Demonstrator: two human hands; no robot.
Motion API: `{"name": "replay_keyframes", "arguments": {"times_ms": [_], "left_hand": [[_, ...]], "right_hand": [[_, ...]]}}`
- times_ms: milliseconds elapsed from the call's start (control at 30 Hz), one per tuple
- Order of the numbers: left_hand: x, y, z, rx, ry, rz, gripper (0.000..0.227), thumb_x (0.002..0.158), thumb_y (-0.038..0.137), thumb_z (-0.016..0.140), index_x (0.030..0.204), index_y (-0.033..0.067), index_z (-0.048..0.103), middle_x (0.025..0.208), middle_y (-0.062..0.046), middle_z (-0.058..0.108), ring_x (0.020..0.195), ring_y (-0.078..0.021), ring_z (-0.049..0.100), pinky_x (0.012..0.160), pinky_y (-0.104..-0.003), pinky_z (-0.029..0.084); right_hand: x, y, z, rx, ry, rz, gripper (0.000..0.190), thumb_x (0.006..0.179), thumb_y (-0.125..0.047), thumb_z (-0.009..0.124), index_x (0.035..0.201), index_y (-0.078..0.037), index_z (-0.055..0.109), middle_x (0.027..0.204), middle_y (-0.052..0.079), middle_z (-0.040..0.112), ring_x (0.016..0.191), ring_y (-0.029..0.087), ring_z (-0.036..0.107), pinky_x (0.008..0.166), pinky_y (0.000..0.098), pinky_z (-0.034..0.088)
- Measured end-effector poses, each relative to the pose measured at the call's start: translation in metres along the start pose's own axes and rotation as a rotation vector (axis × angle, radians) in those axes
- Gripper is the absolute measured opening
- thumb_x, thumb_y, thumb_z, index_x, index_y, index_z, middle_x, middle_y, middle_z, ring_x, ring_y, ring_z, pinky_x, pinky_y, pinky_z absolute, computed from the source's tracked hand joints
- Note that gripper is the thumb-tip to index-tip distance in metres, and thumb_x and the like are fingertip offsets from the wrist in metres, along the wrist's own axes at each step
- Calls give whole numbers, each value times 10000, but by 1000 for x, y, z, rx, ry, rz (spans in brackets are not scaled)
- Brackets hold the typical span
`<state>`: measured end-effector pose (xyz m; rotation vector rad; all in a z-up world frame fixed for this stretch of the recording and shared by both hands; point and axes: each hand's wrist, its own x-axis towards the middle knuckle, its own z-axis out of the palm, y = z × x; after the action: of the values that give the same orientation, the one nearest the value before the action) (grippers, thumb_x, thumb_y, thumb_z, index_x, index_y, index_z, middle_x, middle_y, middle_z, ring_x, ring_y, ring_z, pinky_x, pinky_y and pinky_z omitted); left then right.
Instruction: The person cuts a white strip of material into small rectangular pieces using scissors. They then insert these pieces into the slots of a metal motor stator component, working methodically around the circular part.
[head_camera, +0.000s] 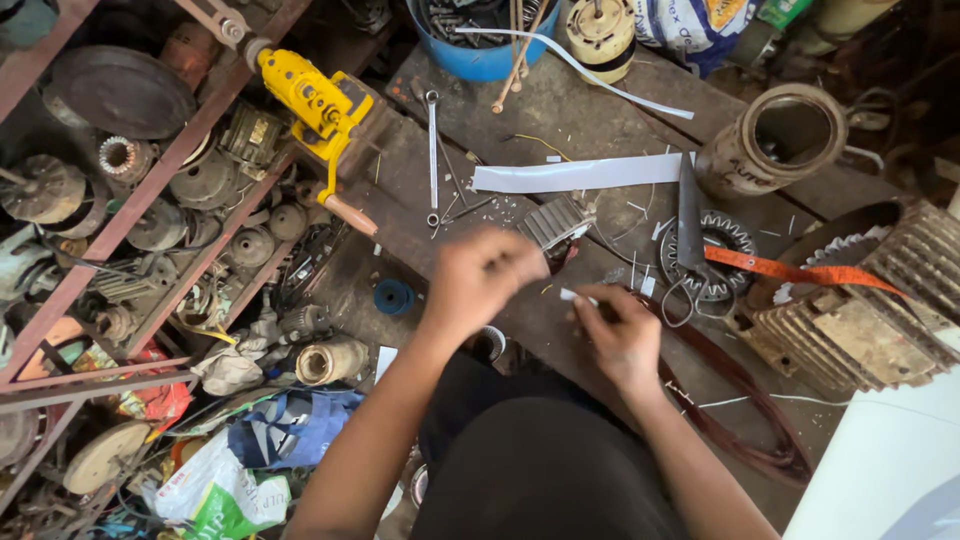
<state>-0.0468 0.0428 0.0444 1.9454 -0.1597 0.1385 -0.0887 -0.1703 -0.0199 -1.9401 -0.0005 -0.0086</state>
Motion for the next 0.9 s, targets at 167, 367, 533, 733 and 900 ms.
{"name": "replay_keyframes", "arguments": {"times_ms": [167, 367, 533, 733, 900], "left_hand": [[56, -32, 30, 328, 263, 345, 409, 1020, 381, 685, 1244, 45, 616, 1002, -161, 731, 909, -348, 734, 797, -435, 571], [65, -56, 47, 358, -30, -168, 558, 946, 585, 583, 1097, 71, 742, 787, -200, 736, 794, -405, 736, 723, -484, 565], [68, -55, 48, 356, -62, -186, 549, 949, 576, 574, 1031, 68, 768, 850, -224, 743, 827, -411, 728, 758, -484, 567], [67, -50, 47, 310, -94, -181, 521, 949, 559, 555, 1042, 97, 777, 909, -221, 752, 901, -420, 715, 809, -489, 558], [68, -50, 45, 315, -141, -207, 515, 951, 549, 553, 1051, 96, 776, 926, -219, 756, 925, -421, 718, 832, -487, 561]], "right_hand": [[19, 25, 54, -213, 258, -293, 81, 915, -63, 752, 989, -38, 732, 870, 151, 697, 713, 277, 677, 643, 369, 532], [27, 36, 73, -389, 339, -310, 98, 897, -93, 755, 994, -83, 741, 856, 143, 680, 655, 335, 667, 588, 430, 544], [26, 33, 69, -435, 266, -217, 108, 902, -124, 763, 1000, -82, 754, 854, 158, 681, 662, 359, 667, 598, 444, 543], [26, 42, 76, -346, 280, -279, 144, 915, -91, 749, 1051, -46, 755, 887, 171, 694, 733, 359, 690, 656, 434, 556], [27, 51, 89, -322, 290, -275, 147, 917, -73, 763, 1060, -44, 746, 933, 171, 718, 801, 365, 705, 715, 436, 565]]}}
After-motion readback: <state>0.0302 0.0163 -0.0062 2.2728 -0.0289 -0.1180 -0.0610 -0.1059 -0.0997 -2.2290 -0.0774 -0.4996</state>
